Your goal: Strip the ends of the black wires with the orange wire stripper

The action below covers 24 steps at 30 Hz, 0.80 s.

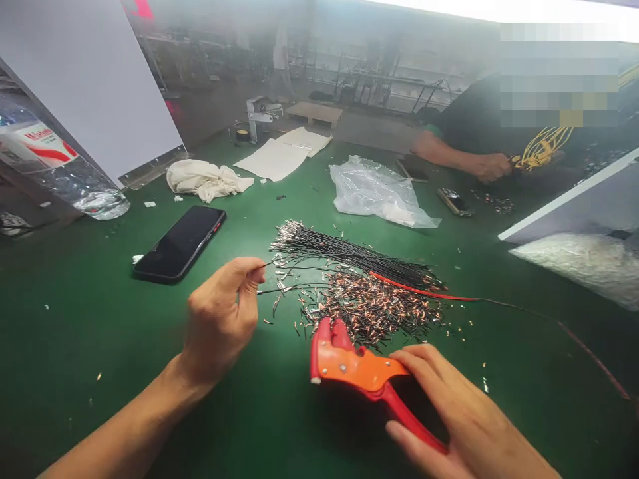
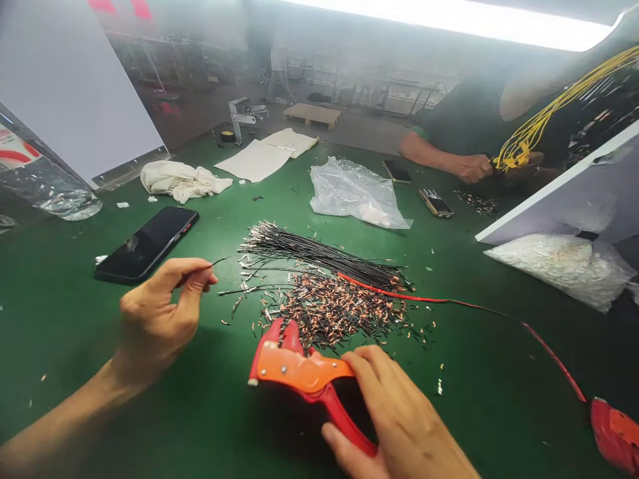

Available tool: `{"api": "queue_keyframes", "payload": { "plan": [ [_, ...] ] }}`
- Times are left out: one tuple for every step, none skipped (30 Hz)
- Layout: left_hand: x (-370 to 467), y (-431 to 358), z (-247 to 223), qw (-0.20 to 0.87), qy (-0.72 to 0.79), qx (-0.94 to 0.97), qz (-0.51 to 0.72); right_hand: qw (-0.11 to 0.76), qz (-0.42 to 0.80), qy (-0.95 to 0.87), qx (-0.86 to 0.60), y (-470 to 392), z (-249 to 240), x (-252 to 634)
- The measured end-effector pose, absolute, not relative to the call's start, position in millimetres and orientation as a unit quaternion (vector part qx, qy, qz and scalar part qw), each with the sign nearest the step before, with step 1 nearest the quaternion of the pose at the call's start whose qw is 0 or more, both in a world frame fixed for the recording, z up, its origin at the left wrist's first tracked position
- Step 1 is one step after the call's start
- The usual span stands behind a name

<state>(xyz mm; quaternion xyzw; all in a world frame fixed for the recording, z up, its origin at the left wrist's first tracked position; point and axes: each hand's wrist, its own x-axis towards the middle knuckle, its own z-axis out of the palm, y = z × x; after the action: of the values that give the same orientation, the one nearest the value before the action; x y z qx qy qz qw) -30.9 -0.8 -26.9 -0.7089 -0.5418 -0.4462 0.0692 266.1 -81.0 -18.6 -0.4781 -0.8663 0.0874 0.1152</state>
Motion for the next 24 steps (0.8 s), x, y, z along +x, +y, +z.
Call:
{"api": "queue_keyframes", "payload": {
  "plan": [
    [-33.2, -0.5, -24.6, 0.074, -0.554, -0.703, -0.440, 0.114, 0.114, -0.856, -0.491, -79.9, -16.8, 271.1],
    [-36.6, 0.4, -20.5, 0.086, -0.566, -0.697, -0.431, 0.129, 0.127, -0.844, -0.506, -78.7, -15.1, 275.8],
    [-41.5, 2.3, -14.3, 0.112, -0.578, -0.690, -0.421, 0.142, 0.136, -0.833, -0.516, -77.2, -13.7, 279.7],
    [-48.1, 5.6, -6.0, 0.136, -0.598, -0.678, -0.405, 0.160, 0.138, -0.822, -0.529, -75.7, -12.6, 282.7],
    [-56.4, 10.4, 3.7, 0.164, -0.626, -0.659, -0.383, 0.177, 0.136, -0.809, -0.544, -74.2, -11.8, 284.5],
    [-66.2, 17.0, 14.1, 0.197, -0.655, -0.632, -0.364, 0.189, 0.135, -0.799, -0.555, -72.9, -11.5, 285.5],
    [-77.1, 25.3, 24.1, 0.214, -0.692, -0.596, -0.346, 0.198, 0.135, -0.788, -0.567, -71.9, -11.6, 285.6],
    [-88.4, 34.9, 32.6, 0.222, -0.718, -0.575, -0.322, 0.204, 0.138, -0.778, -0.577, -71.4, -12.1, 285.3],
    [-99.5, 45.4, 38.8, 0.220, -0.739, -0.570, -0.285, 0.209, 0.143, -0.771, -0.584, -71.2, -12.7, 284.7],
    [-109.7, 56.2, 42.0, 0.214, -0.761, -0.563, -0.241, 0.211, 0.152, -0.764, -0.591, -71.5, -13.6, 284.1],
    [-118.4, 66.7, 42.2, 0.192, -0.786, -0.558, -0.184, 0.213, 0.161, -0.758, -0.596, -71.9, -14.4, 283.5],
    [-125.2, 76.2, 39.5, 0.146, -0.812, -0.553, -0.117, 0.217, 0.170, -0.751, -0.600, -72.5, -15.1, 283.0],
    [-130.2, 84.4, 34.4, 0.122, -0.819, -0.553, -0.090, 0.219, 0.177, -0.744, -0.606, -73.0, -15.6, 282.6],
    [-133.4, 91.1, 27.8, 0.108, -0.822, -0.554, -0.075, 0.221, 0.182, -0.738, -0.611, -73.5, -15.7, 282.2],
    [-135.3, 96.1, 20.3, 0.094, -0.824, -0.555, -0.061, 0.221, 0.186, -0.736, -0.613, -73.8, -15.4, 281.8],
    [-136.3, 99.8, 12.9, 0.085, -0.827, -0.554, -0.052, 0.220, 0.189, -0.734, -0.614, -73.9, -14.7, 281.3],
    [-136.8, 102.6, 6.0, 0.077, -0.828, -0.554, -0.042, 0.221, 0.193, -0.732, -0.615, -73.9, -13.8, 280.6],
    [-137.1, 104.9, 0.1, 0.071, -0.830, -0.553, -0.033, 0.224, 0.197, -0.728, -0.617, -73.9, -12.6, 279.8],
    [-137.6, 107.1, -4.5, 0.062, -0.831, -0.553, -0.022, 0.229, 0.201, -0.723, -0.620, -73.8, -11.4, 278.7],
    [-138.3, 109.4, -7.8, 0.051, -0.833, -0.552, -0.010, 0.234, 0.205, -0.717, -0.624, -73.8, -10.2, 277.5],
    [-139.3, 112.1, -9.9, 0.038, -0.834, -0.551, 0.003, 0.240, 0.209, -0.709, -0.629, -73.9, -9.1, 276.3],
    [-140.4, 114.9, -11.0, 0.026, -0.834, -0.552, 0.016, 0.246, 0.210, -0.703, -0.634, -74.1, -8.2, 275.3],
    [-141.6, 117.8, -11.3, 0.015, -0.833, -0.553, 0.028, 0.249, 0.211, -0.701, -0.634, -74.4, -7.5, 274.4],
    [-142.8, 120.6, -10.9, 0.007, -0.831, -0.555, 0.039, 0.252, 0.213, -0.701, -0.632, -74.8, -6.9, 273.9]
  ]
}}
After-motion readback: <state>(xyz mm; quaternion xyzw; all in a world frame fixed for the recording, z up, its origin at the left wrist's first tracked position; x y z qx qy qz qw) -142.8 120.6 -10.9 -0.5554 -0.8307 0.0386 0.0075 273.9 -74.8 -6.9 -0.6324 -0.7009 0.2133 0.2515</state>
